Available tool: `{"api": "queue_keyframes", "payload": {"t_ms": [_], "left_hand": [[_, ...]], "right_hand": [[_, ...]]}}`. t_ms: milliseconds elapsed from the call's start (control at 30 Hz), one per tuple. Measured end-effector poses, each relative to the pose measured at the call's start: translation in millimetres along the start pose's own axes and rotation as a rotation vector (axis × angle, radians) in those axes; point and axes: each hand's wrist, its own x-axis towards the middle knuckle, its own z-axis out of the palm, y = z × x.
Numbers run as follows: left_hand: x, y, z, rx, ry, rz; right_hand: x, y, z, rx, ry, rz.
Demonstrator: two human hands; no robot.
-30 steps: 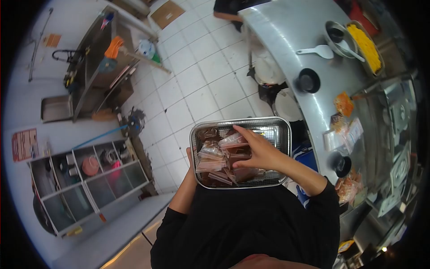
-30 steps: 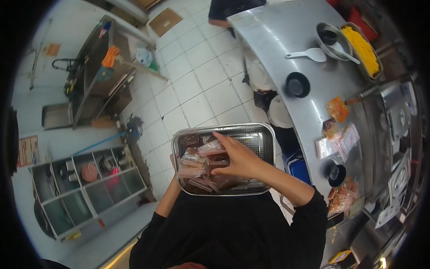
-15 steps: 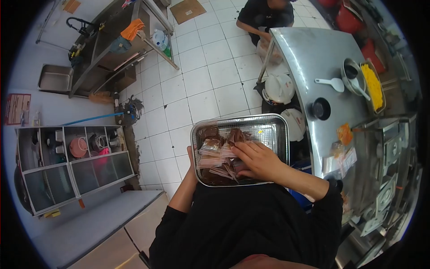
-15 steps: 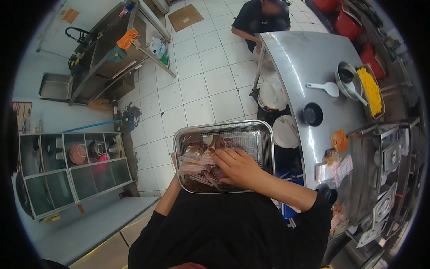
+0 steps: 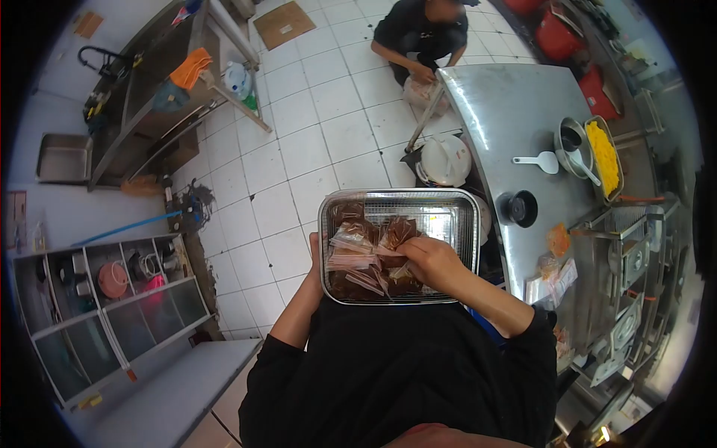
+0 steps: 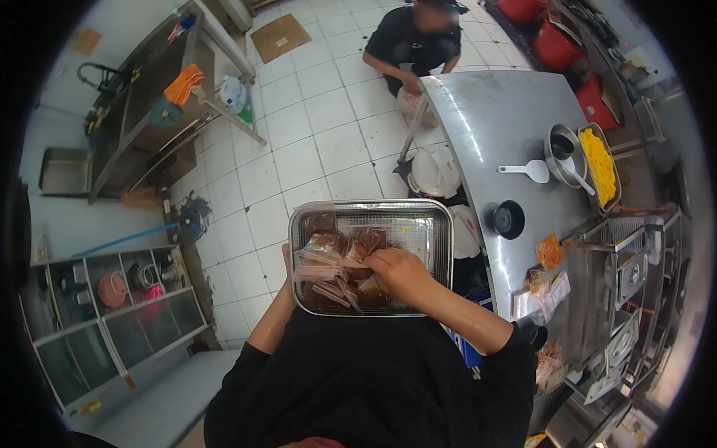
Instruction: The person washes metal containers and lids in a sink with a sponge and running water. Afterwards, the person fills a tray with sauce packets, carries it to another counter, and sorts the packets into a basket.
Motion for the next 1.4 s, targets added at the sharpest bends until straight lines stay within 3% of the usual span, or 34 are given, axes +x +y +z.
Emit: {"api": "queue_keyframes", "payload": {"t_ms": [167,367,400,467,567,633,733,1067,1233,1300,1367,1400], "left_hand": [[32,20,0,0.019,-0.011,-0.037],[61,25,17,0.043,-0.027,-0.071],[62,27,20,0.055,-0.025,-0.064],[66,25,26,0.067,-0.015,-0.047],[64,15,36,0.075,0.009,-0.024],[61,7,44,0.087,0.025,-0.01],[58,-1,55,0.097,0.046,0.008],[52,-30,72,0.066,0.09,0.04],[50,-34,74,0.054,0.087,0.052],[47,-35,75,0.047,0.082,0.063],[47,-36,74,0.036,0.079,0.071],[46,-37,74,0.027,0.075,0.072]], "right_hand": [[-6,-6,-47,0.074,0.223,0.075],[-71,-4,-142,-0.012,0.655,0.45],[-86,1,-155,-0.027,0.711,0.605],[-127,41,-173,-0.243,0.84,0.585],[-160,91,-205,-0.243,0.824,0.696],[-175,126,-217,-0.426,0.76,0.71],[-192,175,-226,-0.352,0.75,0.794],[-224,301,-192,-0.353,0.59,0.707],[-203,270,-195,-0.338,0.489,0.891],[-194,252,-191,-0.663,0.455,0.861],[-126,170,-196,-0.655,0.643,0.629],[-106,149,-179,-0.493,0.638,0.473]]}}
